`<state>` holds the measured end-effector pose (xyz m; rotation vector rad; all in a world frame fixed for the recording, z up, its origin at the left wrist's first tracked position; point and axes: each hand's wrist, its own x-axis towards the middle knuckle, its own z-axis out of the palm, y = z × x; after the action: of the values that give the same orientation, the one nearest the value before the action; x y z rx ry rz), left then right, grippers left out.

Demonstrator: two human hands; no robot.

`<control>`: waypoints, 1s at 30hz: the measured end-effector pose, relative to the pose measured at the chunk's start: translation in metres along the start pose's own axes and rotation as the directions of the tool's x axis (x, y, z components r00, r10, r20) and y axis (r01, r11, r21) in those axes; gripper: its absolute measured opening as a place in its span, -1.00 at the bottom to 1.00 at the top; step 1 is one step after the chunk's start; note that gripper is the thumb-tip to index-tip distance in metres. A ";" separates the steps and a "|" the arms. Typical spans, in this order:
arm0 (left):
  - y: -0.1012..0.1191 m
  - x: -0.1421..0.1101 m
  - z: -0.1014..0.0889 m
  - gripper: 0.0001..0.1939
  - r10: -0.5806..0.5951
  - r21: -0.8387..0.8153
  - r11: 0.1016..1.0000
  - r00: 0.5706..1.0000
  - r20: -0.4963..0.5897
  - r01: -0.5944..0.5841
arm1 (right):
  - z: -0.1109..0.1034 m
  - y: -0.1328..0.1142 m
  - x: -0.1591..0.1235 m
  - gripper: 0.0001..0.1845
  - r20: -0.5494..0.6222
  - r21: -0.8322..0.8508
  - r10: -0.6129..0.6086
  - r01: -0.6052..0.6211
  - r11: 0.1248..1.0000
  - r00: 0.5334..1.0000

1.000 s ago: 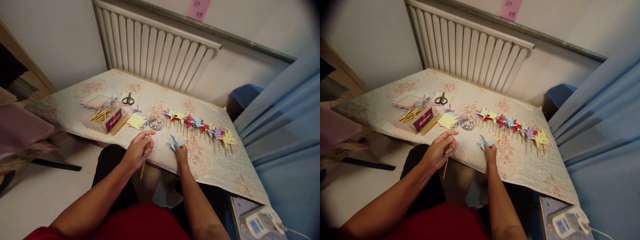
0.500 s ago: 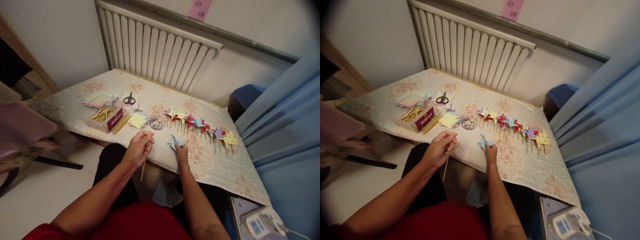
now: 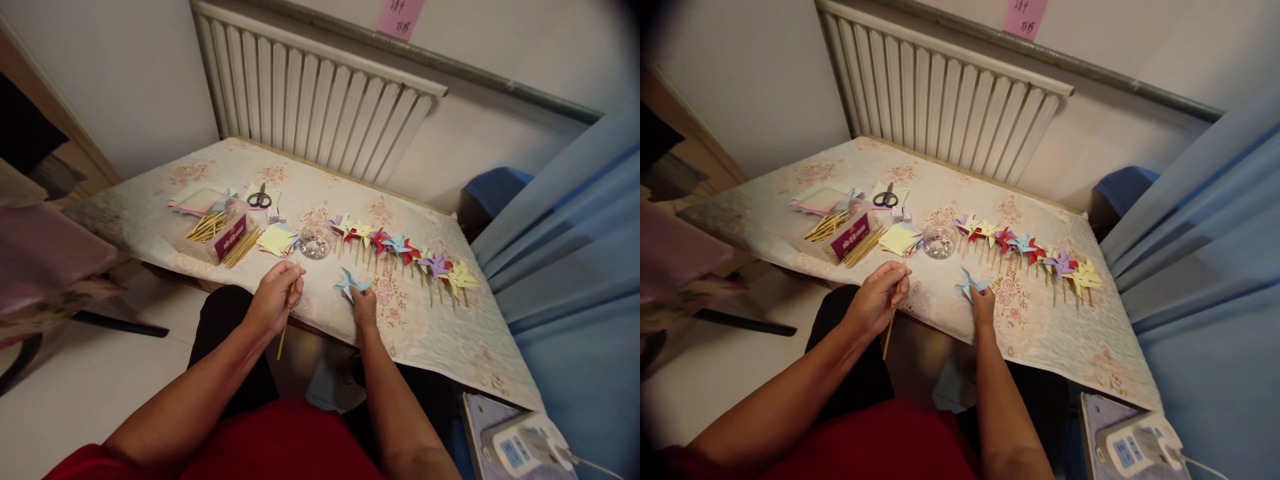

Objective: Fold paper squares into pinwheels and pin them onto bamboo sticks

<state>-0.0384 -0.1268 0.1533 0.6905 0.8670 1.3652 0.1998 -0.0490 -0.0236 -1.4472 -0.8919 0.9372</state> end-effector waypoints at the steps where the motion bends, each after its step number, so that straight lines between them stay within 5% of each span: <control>1: 0.000 0.000 0.000 -0.80 -0.003 -0.003 1.000 1.000 0.002 0.003 | 0.000 0.000 0.000 -0.79 0.002 0.001 0.000 0.000 1.000 1.000; 19: 0.002 -0.001 0.001 -0.57 -0.081 -0.087 0.993 0.995 0.052 0.086 | 0.002 -0.003 -0.002 -0.77 -0.002 0.029 0.010 -0.009 1.000 1.000; 30: 0.003 -0.004 0.003 -0.64 -0.080 -0.068 0.994 0.995 0.066 0.085 | 0.001 0.000 0.000 -0.76 0.006 0.020 -0.004 0.004 1.000 1.000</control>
<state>-0.0378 -0.1300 0.1582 0.6333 0.7848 1.2874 0.1990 -0.0483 -0.0237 -1.4257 -0.8865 0.9456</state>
